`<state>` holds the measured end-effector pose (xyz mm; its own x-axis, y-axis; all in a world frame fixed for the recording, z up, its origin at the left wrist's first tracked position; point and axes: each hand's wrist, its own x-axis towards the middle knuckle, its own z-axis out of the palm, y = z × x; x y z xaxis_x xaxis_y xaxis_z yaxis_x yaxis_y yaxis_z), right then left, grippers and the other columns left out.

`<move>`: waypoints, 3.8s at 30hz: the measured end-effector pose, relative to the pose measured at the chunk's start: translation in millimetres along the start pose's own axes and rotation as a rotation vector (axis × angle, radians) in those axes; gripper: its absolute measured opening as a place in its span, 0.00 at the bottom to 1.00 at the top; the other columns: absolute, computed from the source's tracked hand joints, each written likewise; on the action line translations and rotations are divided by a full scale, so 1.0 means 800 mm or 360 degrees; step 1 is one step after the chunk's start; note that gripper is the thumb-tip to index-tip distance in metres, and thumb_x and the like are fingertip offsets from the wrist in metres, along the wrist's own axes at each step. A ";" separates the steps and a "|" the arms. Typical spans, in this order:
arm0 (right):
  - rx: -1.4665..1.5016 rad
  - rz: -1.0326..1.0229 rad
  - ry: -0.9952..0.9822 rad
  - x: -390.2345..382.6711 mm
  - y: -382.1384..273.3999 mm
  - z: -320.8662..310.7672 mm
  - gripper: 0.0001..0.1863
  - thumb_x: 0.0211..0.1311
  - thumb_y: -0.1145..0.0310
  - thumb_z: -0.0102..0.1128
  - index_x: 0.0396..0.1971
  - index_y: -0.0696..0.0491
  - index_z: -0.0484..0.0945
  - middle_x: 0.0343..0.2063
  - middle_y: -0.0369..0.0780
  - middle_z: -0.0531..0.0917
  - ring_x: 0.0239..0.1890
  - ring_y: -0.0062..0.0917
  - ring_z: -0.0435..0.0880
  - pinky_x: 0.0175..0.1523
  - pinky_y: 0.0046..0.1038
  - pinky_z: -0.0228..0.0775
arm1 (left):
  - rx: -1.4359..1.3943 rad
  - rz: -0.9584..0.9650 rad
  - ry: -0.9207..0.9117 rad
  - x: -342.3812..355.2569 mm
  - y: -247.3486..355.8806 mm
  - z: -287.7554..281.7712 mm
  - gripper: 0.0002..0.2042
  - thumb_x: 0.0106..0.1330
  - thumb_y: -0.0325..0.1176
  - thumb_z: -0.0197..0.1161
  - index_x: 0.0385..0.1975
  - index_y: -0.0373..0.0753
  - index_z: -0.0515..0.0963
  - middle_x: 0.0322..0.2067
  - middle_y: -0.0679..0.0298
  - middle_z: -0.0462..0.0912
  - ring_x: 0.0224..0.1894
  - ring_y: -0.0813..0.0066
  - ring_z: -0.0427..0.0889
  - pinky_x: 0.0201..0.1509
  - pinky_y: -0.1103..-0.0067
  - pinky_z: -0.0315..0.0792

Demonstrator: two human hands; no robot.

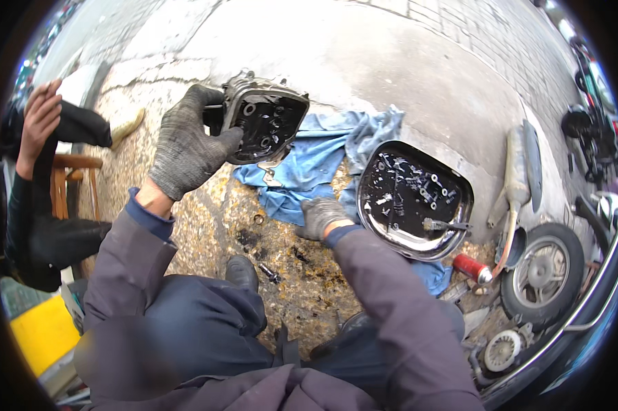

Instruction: The person works under the front of a motorcycle, using a wrench to loosen and remove bolts from the engine area. They then remove a metal engine cover and wipe it with a cloth to clean off oil and grime.

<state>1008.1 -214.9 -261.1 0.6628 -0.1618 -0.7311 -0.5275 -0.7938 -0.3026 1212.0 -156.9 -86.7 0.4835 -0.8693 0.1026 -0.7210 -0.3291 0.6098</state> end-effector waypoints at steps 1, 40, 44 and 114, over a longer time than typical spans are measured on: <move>-0.0006 0.0068 0.0148 0.020 -0.016 0.012 0.41 0.50 0.41 0.66 0.60 0.52 0.70 0.53 0.51 0.77 0.57 0.42 0.76 0.60 0.40 0.69 | 0.0066 -0.0037 0.0054 -0.010 -0.013 -0.009 0.22 0.50 0.33 0.68 0.44 0.29 0.73 0.35 0.48 0.83 0.39 0.58 0.85 0.46 0.69 0.78; -0.0280 -0.0179 0.0392 0.111 -0.035 0.014 0.20 0.56 0.70 0.57 0.51 0.54 0.73 0.46 0.54 0.78 0.50 0.48 0.80 0.56 0.39 0.74 | -0.0035 -0.1279 0.0585 -0.308 -0.098 -0.104 0.21 0.51 0.26 0.71 0.45 0.29 0.74 0.38 0.53 0.82 0.40 0.67 0.83 0.46 0.73 0.78; 0.0442 -0.0389 0.1096 0.086 -0.019 -0.025 0.11 0.51 0.70 0.56 0.36 0.56 0.75 0.29 0.51 0.82 0.36 0.46 0.83 0.44 0.41 0.75 | -0.0073 -0.1304 0.0565 -0.312 -0.095 -0.102 0.21 0.52 0.25 0.70 0.46 0.28 0.74 0.40 0.54 0.82 0.41 0.68 0.83 0.47 0.74 0.77; -0.1370 -0.2422 -0.0596 -0.389 -1.157 0.183 0.03 0.54 0.71 0.60 0.24 0.52 0.80 0.23 0.44 0.83 0.27 0.39 0.84 0.34 0.36 0.76 | -0.0228 -0.3570 0.2724 -1.310 0.148 -0.384 0.25 0.48 0.47 0.71 0.48 0.50 0.78 0.38 0.52 0.83 0.39 0.50 0.83 0.43 0.63 0.77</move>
<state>1212.3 656.3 157.3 0.0442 0.9637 -0.2633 0.8523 -0.1739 -0.4933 772.3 828.6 119.2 -0.1809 0.9634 -0.1979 0.7330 0.2662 0.6260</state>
